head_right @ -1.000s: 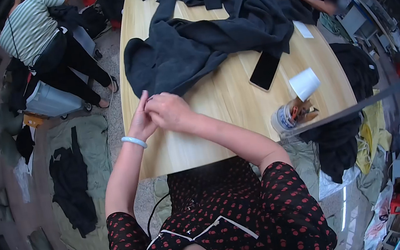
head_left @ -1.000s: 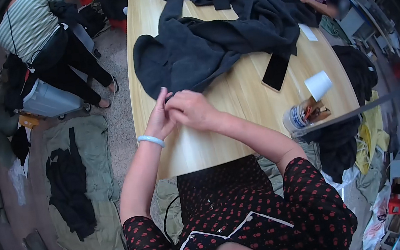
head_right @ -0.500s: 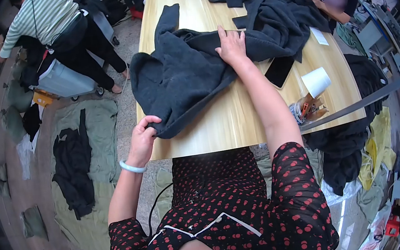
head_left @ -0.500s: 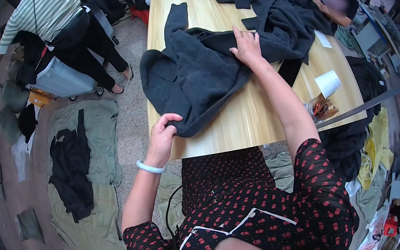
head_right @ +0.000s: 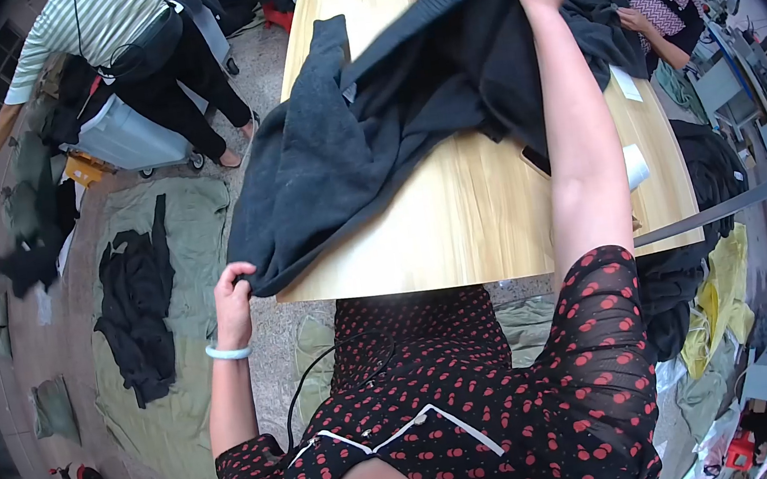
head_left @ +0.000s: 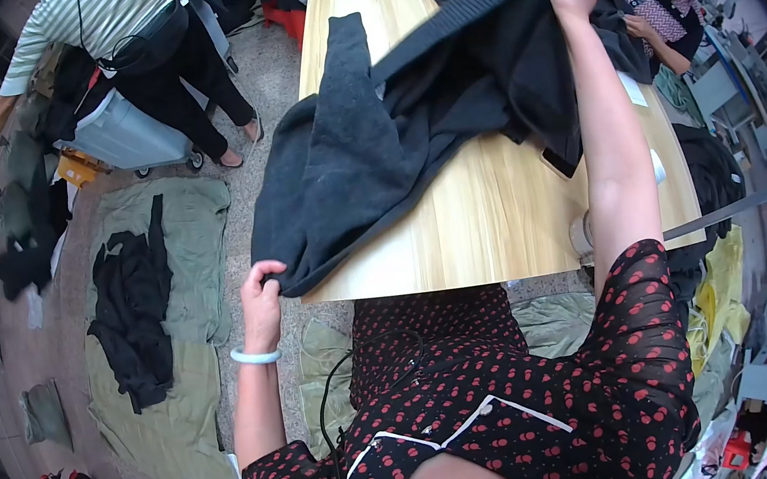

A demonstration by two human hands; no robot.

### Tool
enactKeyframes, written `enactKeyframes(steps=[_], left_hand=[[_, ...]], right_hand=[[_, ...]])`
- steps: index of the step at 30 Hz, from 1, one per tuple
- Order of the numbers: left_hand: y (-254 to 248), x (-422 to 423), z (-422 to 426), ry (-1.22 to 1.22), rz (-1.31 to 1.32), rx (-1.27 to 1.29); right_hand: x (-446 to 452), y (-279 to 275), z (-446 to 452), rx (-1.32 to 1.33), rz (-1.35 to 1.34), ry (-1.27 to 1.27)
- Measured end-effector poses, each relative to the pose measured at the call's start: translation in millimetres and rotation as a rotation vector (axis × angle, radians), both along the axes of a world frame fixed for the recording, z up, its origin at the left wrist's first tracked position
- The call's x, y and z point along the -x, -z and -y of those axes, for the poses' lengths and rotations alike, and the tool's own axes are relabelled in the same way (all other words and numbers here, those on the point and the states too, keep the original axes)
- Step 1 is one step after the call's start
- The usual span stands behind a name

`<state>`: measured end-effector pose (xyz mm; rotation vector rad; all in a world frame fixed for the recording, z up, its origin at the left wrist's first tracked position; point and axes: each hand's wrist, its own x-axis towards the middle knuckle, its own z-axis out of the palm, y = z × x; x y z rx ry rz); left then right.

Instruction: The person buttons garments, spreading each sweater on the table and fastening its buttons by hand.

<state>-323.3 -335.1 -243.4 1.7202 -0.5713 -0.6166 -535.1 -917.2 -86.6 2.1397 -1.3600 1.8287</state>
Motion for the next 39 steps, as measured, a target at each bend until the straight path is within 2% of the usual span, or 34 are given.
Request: enactKeyframes(steps=[2,3,4,6,8,10,13,15,16,17,20,21,22,24,26,28,30,32,34,36,39], left_hand=[[6,6,-11,-0.04,-0.014,-0.005],[8,8,-13,-0.034,-0.03,-0.01],[10,10,-15,-0.029,-0.047,-0.018],[12,15,-17,-0.015,-0.049,-0.024],[10,22,-12,-0.003,-0.019,-0.006],[18,23,-10,0.004,0.003,-0.022],[28,23,-9,0.016,0.038,-0.042],[33,31,-10,-0.095,0.072,0.022],[35,35,-10,-0.154,0.092,0.054],[35,40,-10,-0.232,0.063,0.115],[25,55,-14,-0.365,-0.504,0.129],[28,55,-16,-0.366,-0.601,0.128],[28,54,-16,-0.309,-0.692,0.169],[30,52,-14,-0.184,-0.877,0.249],[25,53,-8,-0.177,-0.849,0.228],[20,54,-5,-0.182,-0.819,0.215],[25,48,-9,-0.128,-0.983,0.212],[0,49,-4,-0.044,-1.175,0.222],[-28,45,6,0.025,-1.147,0.361],[-70,36,16,0.097,-1.072,0.502],[-119,22,29,0.328,-0.979,0.736]], right_hand=[[23,37,-7,-0.256,-0.04,0.094],[32,53,-11,-0.396,-0.16,0.176],[40,79,-7,-0.469,-0.314,0.225],[31,97,-37,-0.463,-0.601,0.294],[-8,98,-72,-0.419,-0.627,0.082],[-58,119,-102,-0.402,-0.481,-0.245],[-122,124,-161,-0.442,-0.651,-0.537],[-145,139,-178,-0.517,-0.825,-0.762],[-152,146,-184,-0.624,-0.781,-0.895],[-154,145,-197,-0.656,-0.73,-0.9],[-150,149,-225,-0.731,-0.742,-0.874],[-142,147,-235,-0.794,-0.735,-0.952],[-137,147,-245,-0.803,-0.739,-0.954],[-123,140,-246,-0.815,-0.611,-1.123],[-101,138,-239,-0.727,-0.378,-1.062],[-61,135,-231,-0.701,-0.316,-0.961],[-17,148,-229,-0.647,-0.473,-0.798],[19,181,-225,-0.679,-0.67,-0.727],[37,199,-240,-0.641,-0.649,-0.617],[38,201,-253,-0.49,-0.546,-0.615],[22,215,-251,-0.381,-0.485,-0.514]])
